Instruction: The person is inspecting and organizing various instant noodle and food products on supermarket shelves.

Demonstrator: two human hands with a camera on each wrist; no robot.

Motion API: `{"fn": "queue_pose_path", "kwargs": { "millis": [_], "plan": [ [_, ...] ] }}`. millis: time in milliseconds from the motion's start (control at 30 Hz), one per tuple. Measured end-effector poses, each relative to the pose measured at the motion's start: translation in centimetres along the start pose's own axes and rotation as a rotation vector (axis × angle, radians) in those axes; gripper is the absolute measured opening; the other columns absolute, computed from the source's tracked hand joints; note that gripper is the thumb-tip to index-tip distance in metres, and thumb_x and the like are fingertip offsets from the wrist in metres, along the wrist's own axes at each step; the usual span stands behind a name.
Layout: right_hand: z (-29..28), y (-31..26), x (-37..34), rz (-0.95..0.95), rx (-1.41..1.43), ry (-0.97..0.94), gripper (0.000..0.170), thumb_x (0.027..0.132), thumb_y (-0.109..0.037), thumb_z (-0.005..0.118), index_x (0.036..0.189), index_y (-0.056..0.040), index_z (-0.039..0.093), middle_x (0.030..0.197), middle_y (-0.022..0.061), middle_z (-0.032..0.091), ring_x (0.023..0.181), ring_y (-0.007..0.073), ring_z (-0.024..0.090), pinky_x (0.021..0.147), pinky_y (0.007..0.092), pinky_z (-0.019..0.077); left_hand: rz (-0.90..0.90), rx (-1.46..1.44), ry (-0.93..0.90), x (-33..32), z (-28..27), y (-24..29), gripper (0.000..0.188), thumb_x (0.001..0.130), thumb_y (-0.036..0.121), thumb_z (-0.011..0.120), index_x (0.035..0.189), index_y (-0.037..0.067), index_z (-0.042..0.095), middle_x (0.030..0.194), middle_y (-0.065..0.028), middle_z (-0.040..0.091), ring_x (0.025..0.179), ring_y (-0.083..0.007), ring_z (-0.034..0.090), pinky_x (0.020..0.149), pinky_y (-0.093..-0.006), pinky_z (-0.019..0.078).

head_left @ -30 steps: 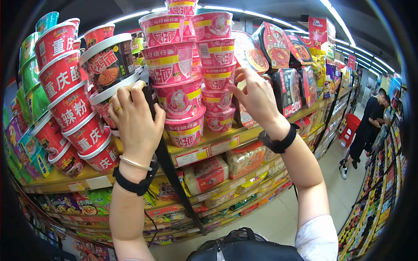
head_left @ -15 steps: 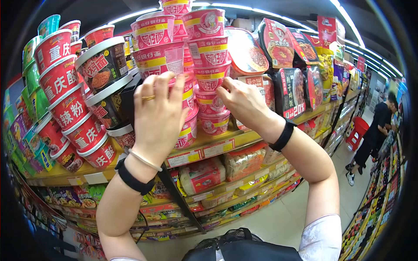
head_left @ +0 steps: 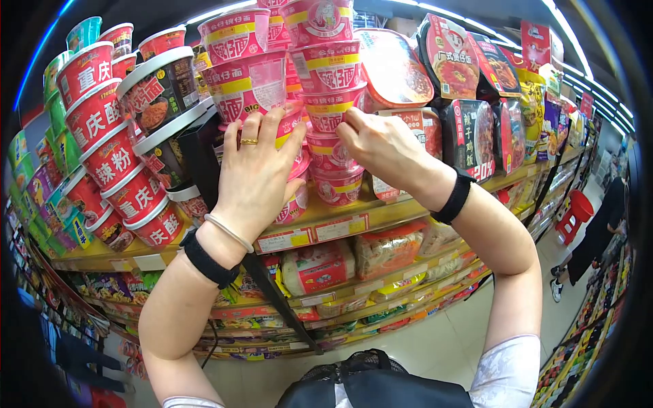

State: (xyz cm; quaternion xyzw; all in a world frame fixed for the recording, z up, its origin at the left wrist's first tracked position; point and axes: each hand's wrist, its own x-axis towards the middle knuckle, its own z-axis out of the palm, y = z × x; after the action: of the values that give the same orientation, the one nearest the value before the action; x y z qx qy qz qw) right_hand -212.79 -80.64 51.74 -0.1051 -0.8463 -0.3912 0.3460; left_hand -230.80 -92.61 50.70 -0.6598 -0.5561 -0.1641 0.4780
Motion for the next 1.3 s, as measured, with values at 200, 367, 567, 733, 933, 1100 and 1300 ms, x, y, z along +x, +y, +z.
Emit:
{"fn": "queue_pose_path", "kwargs": {
  "millis": [200, 367, 567, 733, 933, 1100, 1300],
  "plan": [
    [-0.4, 0.5, -0.3, -0.026, 0.018, 0.025, 0.008, 0.075, -0.007, 0.056, 0.080, -0.0025, 0.052, 0.077, 0.0095, 0.051, 0.066, 0.0223, 0.061, 0.052, 0.0326, 0.0490, -0.007, -0.033, 0.027, -0.2, -0.2, -0.1, 0.069, 0.061, 0.031, 0.079, 0.123, 0.018, 0.053, 0.124, -0.0084, 0.043, 0.115, -0.0278, 0.038, 0.099, -0.0426, 0.0286],
    [-0.2, 0.7, -0.6, -0.025, 0.048, 0.059, 0.007, 0.074, -0.005, 0.056, 0.078, -0.0037, 0.050, 0.078, 0.0090, 0.050, 0.068, 0.0224, 0.060, 0.055, 0.0316, 0.0492, -0.016, -0.083, 0.050, -0.3, -0.2, -0.2, 0.071, 0.058, 0.031, 0.081, 0.122, 0.017, 0.053, 0.122, -0.0074, 0.044, 0.114, -0.0275, 0.039, 0.098, -0.0430, 0.0290],
    [-0.2, 1.3, -1.0, -0.045, 0.104, 0.083, 0.008, 0.074, -0.006, 0.056, 0.079, -0.0041, 0.050, 0.082, 0.0089, 0.049, 0.072, 0.0221, 0.060, 0.057, 0.0321, 0.0496, -0.015, -0.116, 0.053, -0.4, -0.2, -0.6, 0.072, 0.059, 0.033, 0.081, 0.122, 0.018, 0.051, 0.121, -0.0070, 0.043, 0.115, -0.0273, 0.038, 0.098, -0.0432, 0.0291],
    [-0.1, 1.1, -1.3, -0.056, 0.138, 0.095, 0.012, 0.074, -0.007, 0.056, 0.085, -0.0026, 0.053, 0.087, 0.0091, 0.051, 0.073, 0.0230, 0.059, 0.058, 0.0323, 0.0499, -0.012, -0.131, 0.047, -0.6, 0.0, -0.7, 0.073, 0.059, 0.032, 0.081, 0.123, 0.017, 0.051, 0.124, -0.0078, 0.042, 0.117, -0.0283, 0.037, 0.100, -0.0435, 0.0281],
    [-0.1, 1.1, -2.0, -0.013, 0.199, 0.071, 0.024, 0.074, -0.004, 0.056, 0.098, -0.0002, 0.058, 0.093, 0.0096, 0.053, 0.077, 0.0250, 0.060, 0.061, 0.0343, 0.0509, 0.018, -0.203, 0.163, -1.6, -3.2, -1.8, 0.065, 0.067, 0.023, 0.077, 0.125, 0.013, 0.050, 0.134, -0.0133, 0.038, 0.123, -0.0343, 0.034, 0.104, -0.0461, 0.0264],
    [-0.5, 0.9, -1.6, 0.032, 0.229, 0.041, 0.022, 0.075, -0.003, 0.056, 0.096, -0.0020, 0.058, 0.092, 0.0087, 0.054, 0.077, 0.0260, 0.060, 0.061, 0.0350, 0.0505, -0.122, -0.095, 0.429, -2.6, -4.1, -6.3, 0.046, 0.076, 0.016, 0.067, 0.119, 0.009, 0.052, 0.124, -0.0125, 0.044, 0.119, -0.0339, 0.037, 0.099, -0.0464, 0.0296],
    [-1.4, 0.6, -0.7, 0.038, 0.213, -0.013, 0.019, 0.073, 0.000, 0.056, 0.091, -0.0019, 0.056, 0.091, 0.0100, 0.054, 0.078, 0.0288, 0.061, 0.064, 0.0374, 0.0502, -0.189, -0.120, 0.257, -4.5, -1.9, -7.6, 0.053, 0.080, 0.025, 0.066, 0.125, 0.005, 0.046, 0.124, -0.0123, 0.044, 0.119, -0.0335, 0.036, 0.101, -0.0451, 0.0302]
  ]
}}
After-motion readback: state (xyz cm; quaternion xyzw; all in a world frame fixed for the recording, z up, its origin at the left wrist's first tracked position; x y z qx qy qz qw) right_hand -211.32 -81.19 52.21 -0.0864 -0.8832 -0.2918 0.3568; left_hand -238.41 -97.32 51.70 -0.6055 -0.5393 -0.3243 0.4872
